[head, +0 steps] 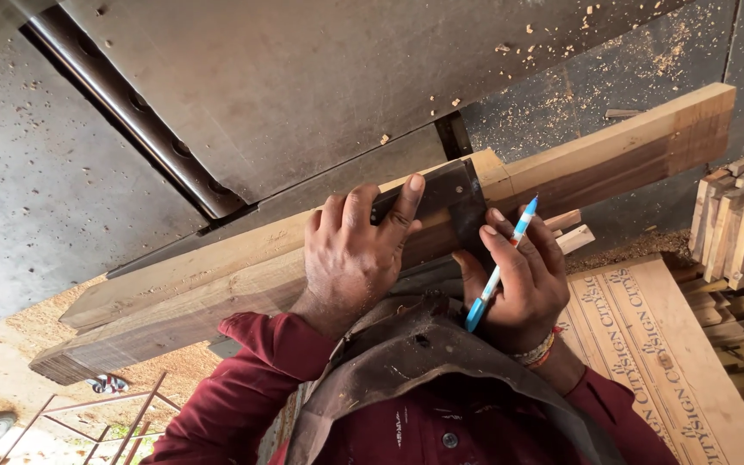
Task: Use a square and marker to measure and mark lines on wooden boards for cutting.
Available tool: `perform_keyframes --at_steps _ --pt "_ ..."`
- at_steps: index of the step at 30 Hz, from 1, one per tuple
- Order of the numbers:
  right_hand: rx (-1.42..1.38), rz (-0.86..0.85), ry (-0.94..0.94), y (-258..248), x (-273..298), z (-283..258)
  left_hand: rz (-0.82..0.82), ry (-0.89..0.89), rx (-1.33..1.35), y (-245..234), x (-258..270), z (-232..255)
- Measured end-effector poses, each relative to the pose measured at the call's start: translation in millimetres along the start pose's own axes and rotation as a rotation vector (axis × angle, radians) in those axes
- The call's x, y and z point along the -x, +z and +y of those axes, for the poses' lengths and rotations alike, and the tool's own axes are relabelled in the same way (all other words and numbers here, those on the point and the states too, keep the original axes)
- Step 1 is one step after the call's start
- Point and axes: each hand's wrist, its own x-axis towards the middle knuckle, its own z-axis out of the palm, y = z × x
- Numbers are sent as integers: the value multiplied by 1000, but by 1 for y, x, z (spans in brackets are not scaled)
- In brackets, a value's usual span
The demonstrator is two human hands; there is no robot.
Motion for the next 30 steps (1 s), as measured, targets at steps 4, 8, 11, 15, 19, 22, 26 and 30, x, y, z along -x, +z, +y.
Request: perform_keyframes --at_steps 4,8,11,15,19,22,26,30 --pt "-26 18 5 1 0 1 -27 2 5 0 0 1" --pt "-42 20 12 0 2 5 -49 -2 20 1 0 1" --pt "-48 18 14 -2 -1 11 -52 -3 23 0 -1 1" --pt "-62 48 -33 -8 -13 28 -42 -7 25 0 0 1" --pt "-40 49 -152 -4 6 48 -32 -4 17 3 1 1" --pt "-19 -62 -130 -31 22 45 -27 0 28 3 1 1" --pt "-31 -185 -45 -46 41 52 -15 -5 67 1 -1 1" --pt "-146 -11 -16 -20 33 33 30 -52 167 -4 2 -1"
